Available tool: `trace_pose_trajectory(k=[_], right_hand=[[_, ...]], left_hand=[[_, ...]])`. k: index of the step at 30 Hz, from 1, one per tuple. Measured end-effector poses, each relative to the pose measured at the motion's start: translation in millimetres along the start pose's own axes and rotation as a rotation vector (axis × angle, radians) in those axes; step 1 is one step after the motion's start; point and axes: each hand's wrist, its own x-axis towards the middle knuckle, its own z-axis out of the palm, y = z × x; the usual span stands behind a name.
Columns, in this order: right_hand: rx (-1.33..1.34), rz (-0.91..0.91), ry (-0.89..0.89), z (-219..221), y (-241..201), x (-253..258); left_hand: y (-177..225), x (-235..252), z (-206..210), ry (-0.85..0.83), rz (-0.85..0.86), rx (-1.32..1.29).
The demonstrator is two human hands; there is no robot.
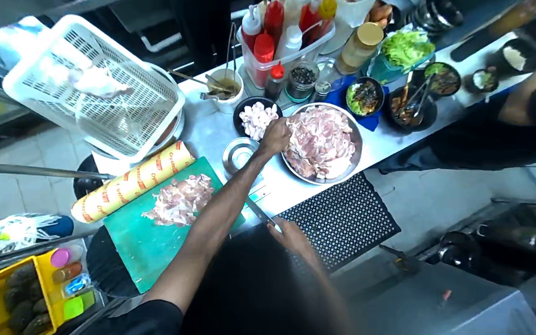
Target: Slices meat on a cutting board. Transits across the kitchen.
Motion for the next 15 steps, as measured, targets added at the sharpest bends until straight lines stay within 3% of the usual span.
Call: trace_pose_trajectory(k=[2,4,6,9,12,15], right_hand=[[-0.021,-0.051,-0.049,-11,-5,6],[-0.058,-0.102,-0.101,-20,-13,13],[-0.077,-0.128,-0.134,-31,-21,22],[-0.075,-0.137,-0.161,-48,-33,34],[-0.056,-0.174,-0.177,-64,-45,50],[-0.033,-0.226,-0.211,-77,-59,70]], left_hand=[[7,-2,-14,0.028,0.011,-0.041],[6,-9,-42,0.037,0.129,-0.085],[2,-20,-87,0.021,0.266,-0.116],[-20,-47,-172,0.092,0.282,-0.166],[-81,-68,-259,0.343,0.114,-0.247],[-159,-81,-331,0.587,-0.279,-0.116]])
